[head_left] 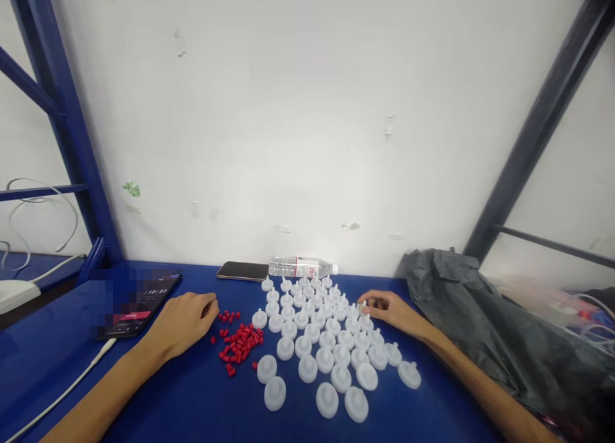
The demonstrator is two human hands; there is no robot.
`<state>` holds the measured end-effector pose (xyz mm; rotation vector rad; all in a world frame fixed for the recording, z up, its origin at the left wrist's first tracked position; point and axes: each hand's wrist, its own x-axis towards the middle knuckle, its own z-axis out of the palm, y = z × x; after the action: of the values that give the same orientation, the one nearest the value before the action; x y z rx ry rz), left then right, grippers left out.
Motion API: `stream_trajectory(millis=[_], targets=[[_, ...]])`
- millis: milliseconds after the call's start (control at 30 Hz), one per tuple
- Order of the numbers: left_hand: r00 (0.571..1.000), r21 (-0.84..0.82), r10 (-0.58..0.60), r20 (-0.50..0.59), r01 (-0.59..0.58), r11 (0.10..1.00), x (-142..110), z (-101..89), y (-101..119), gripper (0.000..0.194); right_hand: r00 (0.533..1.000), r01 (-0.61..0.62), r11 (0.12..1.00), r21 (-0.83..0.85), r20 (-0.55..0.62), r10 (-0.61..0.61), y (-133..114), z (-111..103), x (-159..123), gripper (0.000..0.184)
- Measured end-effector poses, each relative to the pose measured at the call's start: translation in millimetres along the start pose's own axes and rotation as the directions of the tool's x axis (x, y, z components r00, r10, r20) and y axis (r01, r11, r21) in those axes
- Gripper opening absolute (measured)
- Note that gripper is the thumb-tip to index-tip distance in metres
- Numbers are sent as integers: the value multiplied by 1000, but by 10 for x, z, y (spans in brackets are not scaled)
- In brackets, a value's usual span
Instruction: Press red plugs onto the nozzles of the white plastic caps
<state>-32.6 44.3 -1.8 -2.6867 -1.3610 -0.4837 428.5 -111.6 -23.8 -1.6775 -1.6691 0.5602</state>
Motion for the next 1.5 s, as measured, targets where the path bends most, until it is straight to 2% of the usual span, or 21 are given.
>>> stream_trajectory(millis=[133,267,400,467,533,567,600,633,667,733,800,867,933,1000,1067,1200,1367,1500], targets=[[998,-16,-16,-59,15,1000,6,-173,28,42,996,5,999,49,-88,-1,-28,33,13,45],[985,-148,-30,-168,5,989,-45,-317,193,36,977,-3,990,141,-209,33,-133,-12,32,54],[968,-274,-19,-249,-51,960,-82,-368,380,23,952,68,981,180,-307,-10,-563,-59,-31,52],[943,-298,42,-329,-146,943,-40,-374,473,21,946,121,978,173,-318,-61,-886,1,-88,46],[878,-248,168,-447,-303,920,48,-380,590,18,946,183,970,161,-297,-129,-1206,124,-147,39],[830,-186,243,-503,-378,907,103,-380,660,16,944,217,965,149,-285,-169,-1343,199,-174,35],[754,-95,322,-572,-451,888,160,-375,736,16,940,249,959,132,-272,-207,-1455,276,-199,31],[713,-44,379,-590,-497,867,214,-362,816,16,936,277,955,110,-257,-242,-1535,350,-221,26],[689,-7,428,-585,-531,847,261,-338,895,18,926,306,950,62,-250,-282,-1581,420,-241,21],[629,72,519,-579,-594,801,316,-261,1034,22,890,361,925,-121,-250,-380,-1578,534,-274,15],[581,135,597,-554,-644,753,308,-153,1127,24,854,379,876,-299,-251,-456,-1488,611,-300,17],[542,183,668,-511,-690,700,247,-46,1168,26,842,378,849,-370,-244,-481,-1376,661,-321,18],[540,205,712,-449,-713,670,167,31,1174,30,845,382,843,-379,-227,-485,-1295,700,-337,14],[558,201,724,-406,-718,666,102,68,1167,31,845,390,834,-391,-207,-493,-1265,734,-349,12],[566,186,719,-404,-719,670,68,82,1164,30,845,401,826,-397,-188,-501,-1276,761,-359,12],[542,167,719,-434,-736,656,49,92,1186,33,841,427,815,-393,-157,-517,-1334,789,-387,15],[542,174,753,-374,-756,631,21,48,1272,30,844,442,813,-379,-132,-520,-1361,822,-428,14],[532,170,761,-371,-767,618,5,7,1329,26,850,431,822,-371,-138,-508,-1341,834,-431,13]])
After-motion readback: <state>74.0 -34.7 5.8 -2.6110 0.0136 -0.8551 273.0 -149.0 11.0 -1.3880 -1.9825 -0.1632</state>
